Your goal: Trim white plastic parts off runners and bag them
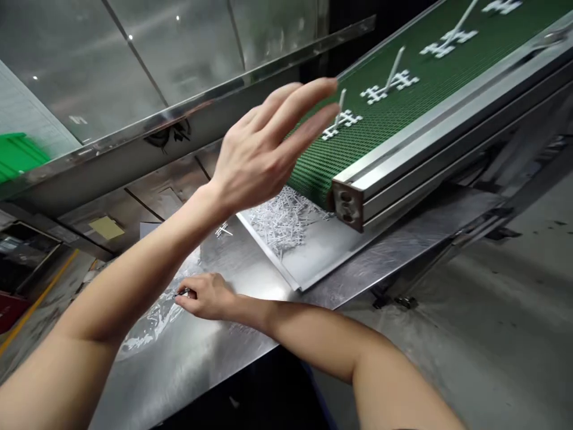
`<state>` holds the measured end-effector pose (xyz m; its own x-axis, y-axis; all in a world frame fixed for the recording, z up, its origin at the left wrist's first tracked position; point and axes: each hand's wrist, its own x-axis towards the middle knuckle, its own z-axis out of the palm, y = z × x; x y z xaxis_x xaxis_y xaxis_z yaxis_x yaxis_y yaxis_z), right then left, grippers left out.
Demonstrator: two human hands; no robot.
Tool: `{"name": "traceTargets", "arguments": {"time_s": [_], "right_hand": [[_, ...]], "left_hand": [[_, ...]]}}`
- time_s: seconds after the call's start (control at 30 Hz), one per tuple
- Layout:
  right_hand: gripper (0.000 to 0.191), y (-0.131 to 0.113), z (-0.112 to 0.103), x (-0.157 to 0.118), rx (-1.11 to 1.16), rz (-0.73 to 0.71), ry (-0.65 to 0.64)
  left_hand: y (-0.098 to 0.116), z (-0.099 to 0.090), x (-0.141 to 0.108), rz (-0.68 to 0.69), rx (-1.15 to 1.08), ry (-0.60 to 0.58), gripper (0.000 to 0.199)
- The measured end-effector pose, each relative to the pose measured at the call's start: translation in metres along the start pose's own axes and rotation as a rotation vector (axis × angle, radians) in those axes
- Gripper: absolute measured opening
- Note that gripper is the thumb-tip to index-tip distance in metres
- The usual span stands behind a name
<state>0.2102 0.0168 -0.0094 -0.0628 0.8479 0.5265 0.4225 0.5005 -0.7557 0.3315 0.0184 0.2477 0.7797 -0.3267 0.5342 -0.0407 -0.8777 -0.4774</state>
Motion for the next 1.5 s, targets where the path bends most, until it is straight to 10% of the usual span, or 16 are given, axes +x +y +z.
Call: {"name": "traceTargets", "arguments": {"time_s": [0.17,0.4,0.63,0.83,1.0,1.23,1.5], "right_hand": [[0.011,0.000,-0.004,0.002,-0.016,-0.028,0.011],[0.008,-0.002,-0.004,0.001,0.030,-0.113,0.027],[0.010,0.003,-0.009,0.002,0.047,-0.136,0.056],[0.015,0.008,-0.014,0.005,0.055,-0.128,0.072],[0.022,0.008,-0.018,0.003,0.050,-0.091,0.082],[0.028,0.008,-0.016,0.001,0.007,-0.077,0.145],[0.028,0.039,-0.010,-0.003,-0.089,-0.013,0.181]], "left_hand": [[-0.006,0.039,0.076,0.042,0.027,-0.146,0.045],[-0.042,0.082,0.078,-0.349,-0.052,-0.089,0.025],[-0.047,0.012,0.028,-0.360,0.083,-0.081,0.020],[0.034,-0.129,-0.060,-0.475,0.391,-0.273,0.037],[0.113,-0.208,-0.207,-0.689,0.398,0.048,0.022],[0.259,-0.248,-0.407,-1.522,0.239,0.155,0.023],[0.365,-0.245,-0.472,-1.990,0.303,0.418,0.034]]}}
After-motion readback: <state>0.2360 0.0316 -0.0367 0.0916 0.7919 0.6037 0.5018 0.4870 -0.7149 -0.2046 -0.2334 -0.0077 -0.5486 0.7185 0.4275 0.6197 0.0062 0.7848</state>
